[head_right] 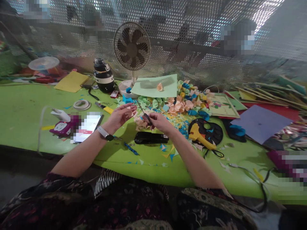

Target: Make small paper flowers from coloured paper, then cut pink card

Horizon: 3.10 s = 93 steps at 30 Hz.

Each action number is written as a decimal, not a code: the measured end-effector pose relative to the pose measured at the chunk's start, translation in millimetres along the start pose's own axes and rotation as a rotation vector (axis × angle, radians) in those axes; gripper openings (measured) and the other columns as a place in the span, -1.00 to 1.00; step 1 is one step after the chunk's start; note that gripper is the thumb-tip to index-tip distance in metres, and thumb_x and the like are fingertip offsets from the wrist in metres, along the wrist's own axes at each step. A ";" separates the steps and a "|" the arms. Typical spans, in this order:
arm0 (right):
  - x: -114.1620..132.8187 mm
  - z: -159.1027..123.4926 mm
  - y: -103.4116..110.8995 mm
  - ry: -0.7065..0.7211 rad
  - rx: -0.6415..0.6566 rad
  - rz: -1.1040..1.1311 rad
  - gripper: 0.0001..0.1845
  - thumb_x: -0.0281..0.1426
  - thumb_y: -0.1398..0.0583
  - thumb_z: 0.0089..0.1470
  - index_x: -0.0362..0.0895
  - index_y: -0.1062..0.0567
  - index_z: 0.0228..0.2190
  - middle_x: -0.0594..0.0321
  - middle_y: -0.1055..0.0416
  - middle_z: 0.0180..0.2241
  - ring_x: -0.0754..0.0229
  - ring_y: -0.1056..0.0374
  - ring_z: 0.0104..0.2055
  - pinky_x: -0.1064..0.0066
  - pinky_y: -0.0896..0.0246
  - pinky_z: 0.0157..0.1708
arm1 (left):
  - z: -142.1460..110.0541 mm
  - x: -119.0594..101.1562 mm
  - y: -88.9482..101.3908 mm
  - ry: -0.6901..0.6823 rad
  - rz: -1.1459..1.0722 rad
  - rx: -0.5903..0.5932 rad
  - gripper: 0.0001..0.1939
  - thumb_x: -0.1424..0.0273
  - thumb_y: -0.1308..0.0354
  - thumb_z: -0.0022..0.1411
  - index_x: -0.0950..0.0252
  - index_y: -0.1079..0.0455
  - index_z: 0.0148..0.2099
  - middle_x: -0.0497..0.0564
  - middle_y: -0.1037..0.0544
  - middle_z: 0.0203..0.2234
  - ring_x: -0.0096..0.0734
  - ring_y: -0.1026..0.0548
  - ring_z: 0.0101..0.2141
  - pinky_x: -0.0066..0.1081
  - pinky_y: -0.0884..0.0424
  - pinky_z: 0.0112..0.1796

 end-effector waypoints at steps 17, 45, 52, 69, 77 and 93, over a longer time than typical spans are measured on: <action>1.7 0.3 8.5 0.047 -0.069 -0.017 -0.35 0.16 -0.43 -0.31 -0.14 -0.43 -0.54 0.32 -0.42 -0.58 0.41 -0.22 -0.64 0.49 -0.19 -0.62 | 0.1 37.0 5.0 -0.604 1.294 0.318 -0.93 0.40 -0.39 -0.03 0.20 -0.56 -0.43 0.09 -0.58 -0.27 -0.06 -0.46 -0.07 -0.10 -0.28 0.07; 6.8 -0.1 0.5 0.134 -0.197 0.216 -0.32 0.16 -0.45 -0.35 -0.15 -0.45 -0.47 0.22 -0.58 -0.42 0.32 -0.47 -0.53 0.54 -0.36 -0.54 | -16.8 15.2 -12.6 -0.216 0.304 0.268 -0.43 0.11 -0.52 -0.12 0.31 -0.43 -0.16 -0.01 -0.66 -0.44 -0.35 -0.65 -0.43 -0.43 -0.58 -0.40; 3.5 1.4 4.6 0.141 -0.212 0.261 -0.33 0.05 -0.51 -0.38 -0.14 -0.46 -0.38 0.26 -0.56 -0.43 0.30 -0.47 -0.52 0.45 -0.49 -0.46 | -18.2 16.3 -12.9 -0.235 0.326 0.275 -0.45 0.14 -0.53 -0.12 0.33 -0.45 -0.18 0.02 -0.67 -0.40 -0.35 -0.66 -0.37 -0.44 -0.58 -0.37; -15.9 13.0 17.0 0.358 -0.305 0.181 0.22 -0.27 -0.44 -0.17 0.07 0.04 0.40 0.14 -0.41 -0.02 0.16 -0.51 -0.20 0.16 -0.54 -0.10 | -20.0 19.7 -12.5 -0.112 0.352 0.358 -0.49 0.25 -0.53 -0.09 0.36 -0.46 -0.14 0.05 -0.67 -0.43 -0.32 -0.67 -0.38 -0.40 -0.59 -0.34; -15.8 13.7 16.7 0.394 -0.351 0.137 0.23 -0.30 -0.40 -0.08 0.18 0.17 0.42 0.09 -0.36 0.10 0.21 -0.47 -0.26 0.22 -0.55 -0.17 | -19.7 17.6 -10.3 -0.022 0.370 0.377 -0.55 0.25 -0.47 0.04 0.35 -0.47 -0.09 0.11 -0.69 -0.33 -0.28 -0.68 -0.30 -0.33 -0.61 -0.24; -4.4 6.5 10.3 0.364 -0.413 0.118 0.10 -0.28 -0.37 -0.07 0.12 0.02 0.38 0.11 -0.34 0.08 0.18 -0.48 -0.20 0.20 -0.55 -0.10 | -18.4 17.5 -10.4 0.100 0.346 0.406 -0.70 0.21 -0.37 0.19 0.37 -0.57 -0.19 0.17 -0.69 -0.34 -0.37 -0.66 -0.39 -0.39 -0.61 -0.32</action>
Point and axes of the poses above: each hand's wrist, its own z-axis towards the middle knuckle, its own y-axis out of the back of the hand, x = y × z, the point moved 1 cm from there along z, towards the middle knuckle
